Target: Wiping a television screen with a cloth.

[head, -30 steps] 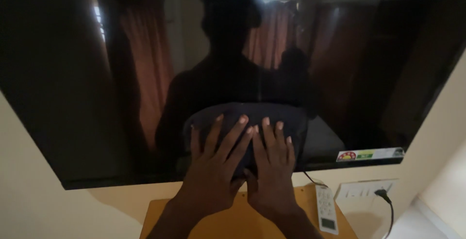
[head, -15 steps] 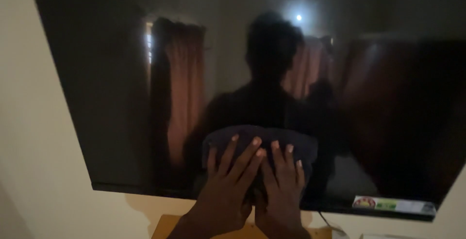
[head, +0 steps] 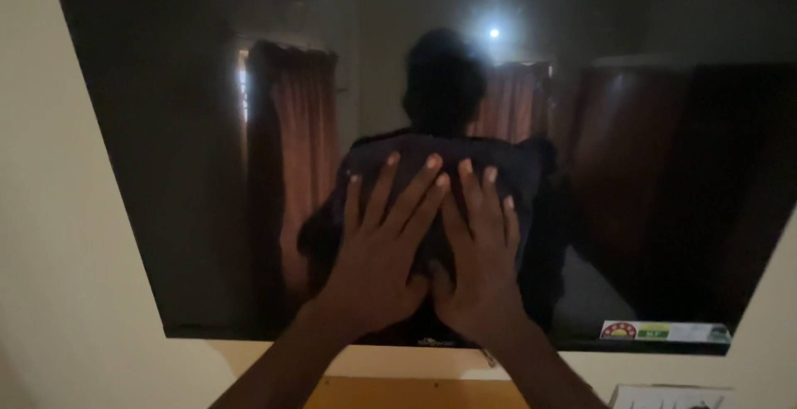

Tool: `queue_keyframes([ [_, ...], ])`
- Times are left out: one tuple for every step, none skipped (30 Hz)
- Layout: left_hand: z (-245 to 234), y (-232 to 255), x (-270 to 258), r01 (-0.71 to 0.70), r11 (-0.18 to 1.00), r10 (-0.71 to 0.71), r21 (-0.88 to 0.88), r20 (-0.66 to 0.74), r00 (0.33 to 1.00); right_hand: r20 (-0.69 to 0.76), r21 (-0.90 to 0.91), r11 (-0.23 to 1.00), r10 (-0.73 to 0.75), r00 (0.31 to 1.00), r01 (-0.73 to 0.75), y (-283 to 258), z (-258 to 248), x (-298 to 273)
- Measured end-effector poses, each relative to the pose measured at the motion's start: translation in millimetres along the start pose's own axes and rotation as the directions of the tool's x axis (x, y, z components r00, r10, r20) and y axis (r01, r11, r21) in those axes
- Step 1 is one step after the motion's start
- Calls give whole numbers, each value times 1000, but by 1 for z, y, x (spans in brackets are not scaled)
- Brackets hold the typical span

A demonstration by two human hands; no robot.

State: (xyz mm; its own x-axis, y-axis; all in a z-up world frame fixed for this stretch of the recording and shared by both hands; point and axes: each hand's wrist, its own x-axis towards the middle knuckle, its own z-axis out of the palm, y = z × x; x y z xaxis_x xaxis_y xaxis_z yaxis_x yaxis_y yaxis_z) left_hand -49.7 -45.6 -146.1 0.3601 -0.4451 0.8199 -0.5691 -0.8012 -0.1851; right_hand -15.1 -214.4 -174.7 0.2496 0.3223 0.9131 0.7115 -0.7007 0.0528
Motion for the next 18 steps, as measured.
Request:
queue_keyframes([
  [-5,-3,4,5,1000,-5,4,31,1000,29,-3,1000,-1,1000,1,-2,-1,7],
  [-8,-5,10,6,1000,-6,0,62,998,60,-13,1000,4,998,-3,-3,-6,13],
  [-13,-8,14,-11,1000,11,-14,63,998,57,-30,999,18,998,-17,-7,-7,18],
  [-16,-11,18,-9,1000,8,5,56,998,41,-35,999,11,999,-10,-10,-10,24],
  [-20,-14,21,-6,1000,5,25,48,999,25,-41,999,4,1000,-3,-14,-12,30],
  [-21,-17,22,-17,1000,17,10,41,999,24,-60,998,9,1000,-7,-15,-12,34],
  [-22,-19,24,-15,999,15,37,16,1000,23,-85,996,-12,1000,14,-16,-13,39],
  [-24,-23,26,-14,998,15,68,-9,1000,19,-106,994,-33,999,35,-18,-13,45],
  [-28,-24,26,-26,998,27,59,-15,1000,14,-122,992,-29,999,30,-21,-15,47],
  [-32,-26,26,-38,999,39,31,-34,999,9,-110,994,-18,1000,19,-23,-17,51],
  [-36,-28,26,-50,999,51,3,-53,997,3,-97,995,-8,1000,8,-25,-18,54],
  [-36,-30,26,-59,998,58,-3,-61,996,0,-110,994,-8,1000,8,-28,-21,57],
  [-37,-32,26,-65,998,64,-18,-70,996,18,-128,992,-7,1000,9,-30,-22,59],
  [-36,-35,26,-71,997,68,-31,-76,995,36,-143,990,-3,999,8,-32,-24,59],
  [-35,-35,25,-79,996,76,-35,-80,994,32,-152,988,-1,999,6,-32,-23,58],
  [-34,-35,23,-76,997,73,-30,-85,994,30,-157,988,2,1000,3,-33,-23,57],
  [-33,-35,22,-72,997,69,-25,-90,994,28,-162,987,4,1000,0,-33,-22,55],
  [-32,-37,20,-75,997,72,-29,-92,993,28,-167,986,7,1000,-2,-35,-23,55],
])
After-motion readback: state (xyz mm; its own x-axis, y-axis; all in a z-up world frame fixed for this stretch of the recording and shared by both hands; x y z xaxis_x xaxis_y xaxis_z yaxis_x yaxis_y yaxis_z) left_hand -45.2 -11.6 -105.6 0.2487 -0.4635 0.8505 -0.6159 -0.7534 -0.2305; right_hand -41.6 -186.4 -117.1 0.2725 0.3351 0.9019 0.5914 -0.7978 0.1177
